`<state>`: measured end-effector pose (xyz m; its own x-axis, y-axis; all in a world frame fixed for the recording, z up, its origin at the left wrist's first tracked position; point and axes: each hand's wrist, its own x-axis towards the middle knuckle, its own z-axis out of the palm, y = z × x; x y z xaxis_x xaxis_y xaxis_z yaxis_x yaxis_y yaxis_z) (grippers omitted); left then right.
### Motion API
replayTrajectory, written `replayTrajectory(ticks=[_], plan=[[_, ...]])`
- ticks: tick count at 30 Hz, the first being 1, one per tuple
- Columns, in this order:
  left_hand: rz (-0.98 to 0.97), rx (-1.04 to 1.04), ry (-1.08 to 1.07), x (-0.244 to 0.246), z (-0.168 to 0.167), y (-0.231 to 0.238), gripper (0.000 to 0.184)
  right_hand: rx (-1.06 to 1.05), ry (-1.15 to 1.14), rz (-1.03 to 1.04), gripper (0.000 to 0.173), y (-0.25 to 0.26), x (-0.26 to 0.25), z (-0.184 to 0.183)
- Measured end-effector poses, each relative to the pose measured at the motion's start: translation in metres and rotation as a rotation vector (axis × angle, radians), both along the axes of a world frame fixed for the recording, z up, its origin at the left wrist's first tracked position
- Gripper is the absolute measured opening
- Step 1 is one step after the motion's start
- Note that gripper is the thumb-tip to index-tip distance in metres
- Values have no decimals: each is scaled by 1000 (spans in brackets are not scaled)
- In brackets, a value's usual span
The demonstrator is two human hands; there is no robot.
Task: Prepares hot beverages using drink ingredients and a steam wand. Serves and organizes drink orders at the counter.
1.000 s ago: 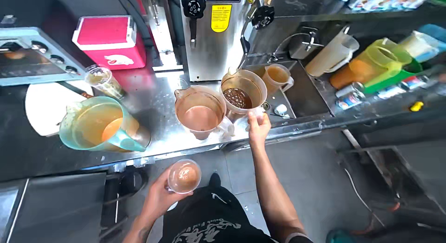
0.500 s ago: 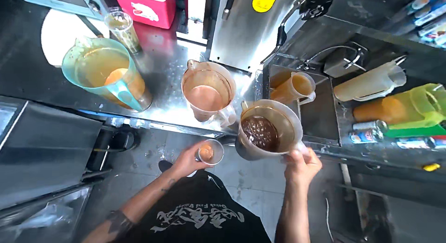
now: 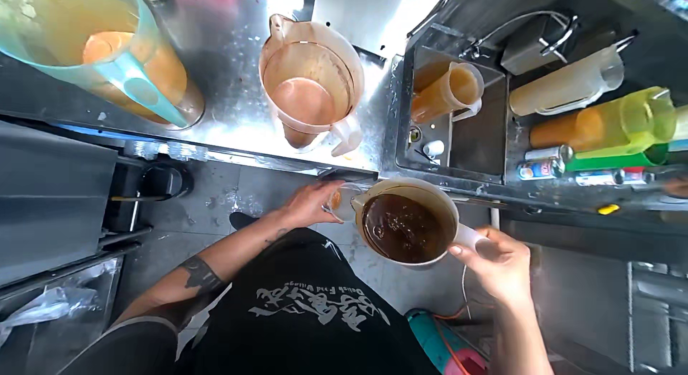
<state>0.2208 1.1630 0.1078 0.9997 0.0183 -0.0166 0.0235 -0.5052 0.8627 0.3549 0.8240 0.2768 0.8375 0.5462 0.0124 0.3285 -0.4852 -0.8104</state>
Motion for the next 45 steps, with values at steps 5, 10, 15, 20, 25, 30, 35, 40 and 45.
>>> replayTrajectory(ticks=[5,10,15,20,25,30,35,40,45], plan=[[-45,47,-29,7,7,-8,89,-111,-30,21,33,-3,5,24],[-13,40,-21,12,13,-12,91,-150,-73,47,34,-5,14,40],[43,32,-69,13,7,-13,92,-147,-97,70,34,-4,22,48],[91,24,-82,10,4,-11,92,-149,-114,94,35,0,26,50],[125,0,-109,6,2,-10,91,-164,-125,106,39,3,28,46],[168,-52,-123,2,0,-7,89,-175,-118,89,41,7,28,42],[186,-53,-146,2,-5,-5,92,-196,-129,76,43,10,29,38],[197,-63,-163,1,-9,-6,93,-218,-118,74,44,10,31,36],[244,-88,-142,4,-7,-11,93,-178,-119,78,43,9,34,33]])
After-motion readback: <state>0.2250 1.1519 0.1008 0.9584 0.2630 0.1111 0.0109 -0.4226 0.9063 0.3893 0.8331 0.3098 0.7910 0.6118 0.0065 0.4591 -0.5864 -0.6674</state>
